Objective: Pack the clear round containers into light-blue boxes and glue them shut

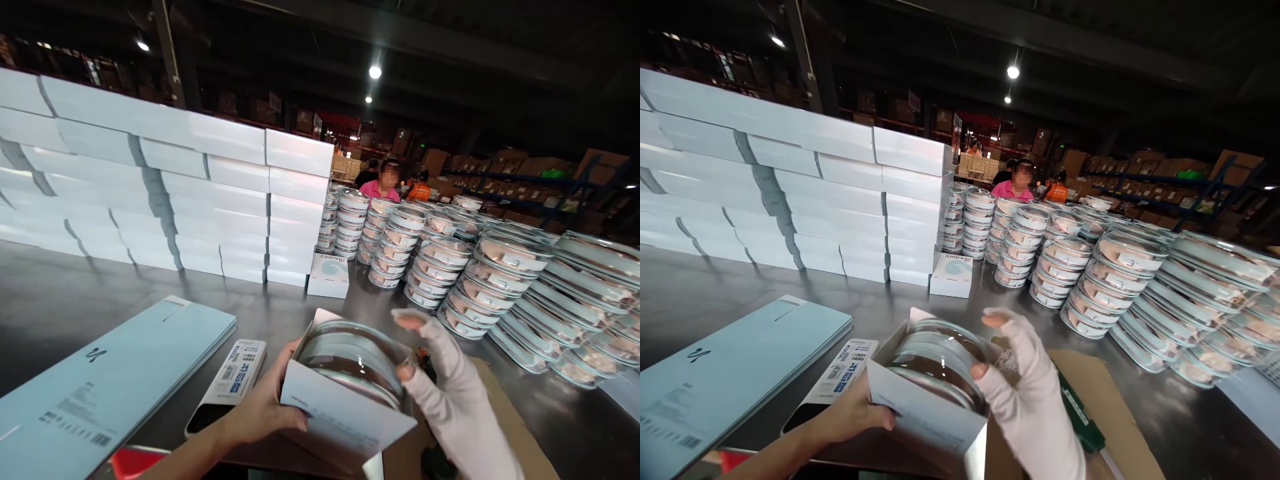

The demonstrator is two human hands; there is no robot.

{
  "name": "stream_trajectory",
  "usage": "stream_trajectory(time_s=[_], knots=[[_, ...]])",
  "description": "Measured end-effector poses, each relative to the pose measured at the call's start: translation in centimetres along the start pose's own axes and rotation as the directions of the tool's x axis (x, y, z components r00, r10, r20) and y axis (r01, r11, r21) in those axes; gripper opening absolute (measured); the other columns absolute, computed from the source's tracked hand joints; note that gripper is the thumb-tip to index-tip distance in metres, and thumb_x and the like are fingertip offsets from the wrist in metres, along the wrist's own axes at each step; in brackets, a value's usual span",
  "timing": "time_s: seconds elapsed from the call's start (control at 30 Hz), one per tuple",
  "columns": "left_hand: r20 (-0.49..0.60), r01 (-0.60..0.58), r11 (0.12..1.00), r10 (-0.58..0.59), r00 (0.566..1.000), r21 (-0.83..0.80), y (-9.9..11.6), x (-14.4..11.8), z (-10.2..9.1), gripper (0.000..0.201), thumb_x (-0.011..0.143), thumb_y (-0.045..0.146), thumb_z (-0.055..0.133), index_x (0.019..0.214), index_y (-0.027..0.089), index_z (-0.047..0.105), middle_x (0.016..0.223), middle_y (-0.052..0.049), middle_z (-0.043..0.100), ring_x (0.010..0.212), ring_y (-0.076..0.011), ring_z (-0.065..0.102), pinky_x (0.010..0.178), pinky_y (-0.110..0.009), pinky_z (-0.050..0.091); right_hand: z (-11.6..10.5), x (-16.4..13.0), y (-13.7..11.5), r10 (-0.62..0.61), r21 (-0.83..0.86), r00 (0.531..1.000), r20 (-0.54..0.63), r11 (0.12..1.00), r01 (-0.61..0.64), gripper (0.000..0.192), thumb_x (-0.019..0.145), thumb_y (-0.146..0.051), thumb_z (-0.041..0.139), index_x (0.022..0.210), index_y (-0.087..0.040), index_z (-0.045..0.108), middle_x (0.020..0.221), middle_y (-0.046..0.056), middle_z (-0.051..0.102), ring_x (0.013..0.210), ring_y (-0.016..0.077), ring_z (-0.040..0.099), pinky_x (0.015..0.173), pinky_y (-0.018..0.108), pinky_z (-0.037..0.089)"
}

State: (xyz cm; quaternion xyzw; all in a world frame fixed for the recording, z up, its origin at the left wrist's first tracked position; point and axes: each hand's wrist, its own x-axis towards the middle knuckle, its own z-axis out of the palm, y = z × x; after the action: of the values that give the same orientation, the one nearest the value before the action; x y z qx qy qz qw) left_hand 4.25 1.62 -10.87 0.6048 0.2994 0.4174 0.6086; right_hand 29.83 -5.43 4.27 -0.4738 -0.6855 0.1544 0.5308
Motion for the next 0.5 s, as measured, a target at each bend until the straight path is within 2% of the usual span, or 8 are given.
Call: stream_trajectory(time_s=[0.03,0.1,0.2,0.23,0.3,0.37,0.43,0.5], knots=[[-0.027,0.009,1.000,-0.009,1.000,-0.001,-0.4,-0.4,0.0,0.124,0.051,0.060,0.095,0.153,0.024,0.035,0.103,-0.006,0.069,0.090,-0.0302,0.063,0.082,-0.042,0.055,0.7,-1.3,0.9,-0.011,-0.013,0.997,-0.070,1.000,0.010,0.030,0.091,-0.042,0.071,0.119,-0.032,0.064,0.134,0.003,0.068,0.126,0.0209,0.063,0.108,0.032,0.047],[-0.103,0.015,1.000,-0.013,0.995,0.017,-0.6,-1.2,0.1,0.129,0.053,0.066,0.092,0.157,0.025,0.027,0.116,-0.010,0.067,0.101,-0.0336,0.063,0.090,-0.047,0.054,2.1,-3.7,2.9,0.020,0.028,0.983,-0.185,0.999,-0.015,0.032,0.094,-0.047,0.066,0.122,-0.033,0.057,0.148,0.004,0.058,0.139,0.0219,0.053,0.115,0.034,0.041],[-0.123,-0.102,0.985,0.119,0.985,0.140,0.2,-2.0,0.3,0.122,0.054,0.079,0.084,0.153,0.024,0.037,0.140,-0.017,0.056,0.132,-0.0438,0.050,0.110,-0.056,0.043,4.4,-6.5,4.9,0.105,0.120,0.990,-0.098,0.988,-0.093,0.058,0.092,-0.067,0.056,0.139,-0.032,0.052,0.157,0.011,0.048,0.145,0.0326,0.046,0.116,0.049,0.042],[-0.091,-0.178,0.965,0.198,0.976,0.192,0.7,-2.2,0.5,0.114,0.058,0.084,0.078,0.148,0.022,0.046,0.146,-0.019,0.052,0.140,-0.0466,0.043,0.114,-0.058,0.039,5.2,-7.1,5.1,0.121,0.135,0.991,-0.065,0.985,-0.111,0.067,0.090,-0.073,0.053,0.142,-0.031,0.053,0.160,0.012,0.044,0.147,0.0365,0.043,0.116,0.053,0.042],[-0.037,-0.297,0.915,0.319,0.947,0.272,1.6,-2.3,1.1,0.087,0.075,0.085,0.061,0.134,0.021,0.062,0.154,-0.019,0.046,0.148,-0.0469,0.034,0.118,-0.057,0.035,6.7,-7.8,4.9,0.182,0.145,0.982,-0.057,0.974,-0.172,0.068,0.090,-0.073,0.052,0.143,-0.030,0.057,0.159,0.012,0.046,0.145,0.0390,0.045,0.116,0.053,0.044],[-0.107,-0.299,0.899,0.348,0.932,0.320,2.0,-2.2,1.9,0.063,0.095,0.072,0.044,0.128,0.022,0.066,0.156,-0.016,0.045,0.147,-0.0416,0.038,0.119,-0.052,0.037,8.1,-7.8,4.2,0.250,0.125,0.963,-0.104,0.964,-0.236,0.060,0.097,-0.063,0.051,0.146,-0.030,0.054,0.157,0.012,0.050,0.142,0.0365,0.050,0.114,0.049,0.046],[-0.262,-0.233,0.920,0.321,0.910,0.316,2.3,-2.0,2.7,0.047,0.103,0.056,0.041,0.134,0.025,0.057,0.156,-0.014,0.046,0.143,-0.0355,0.045,0.115,-0.048,0.043,9.2,-7.5,3.4,0.321,0.085,0.935,-0.149,0.947,-0.311,0.060,0.104,-0.050,0.044,0.160,-0.032,0.030,0.163,0.009,0.043,0.147,0.0316,0.045,0.117,0.048,0.043],[-0.376,-0.182,0.942,0.283,0.883,0.281,2.6,-1.9,3.2,0.039,0.104,0.047,0.046,0.138,0.027,0.046,0.157,-0.012,0.045,0.142,-0.0314,0.048,0.114,-0.044,0.044,9.6,-7.2,3.0,0.312,0.084,0.933,-0.177,0.950,-0.302,0.065,0.107,-0.042,0.036,0.164,-0.037,0.004,0.171,0.006,0.024,0.155,0.0265,0.027,0.122,0.051,0.033]])
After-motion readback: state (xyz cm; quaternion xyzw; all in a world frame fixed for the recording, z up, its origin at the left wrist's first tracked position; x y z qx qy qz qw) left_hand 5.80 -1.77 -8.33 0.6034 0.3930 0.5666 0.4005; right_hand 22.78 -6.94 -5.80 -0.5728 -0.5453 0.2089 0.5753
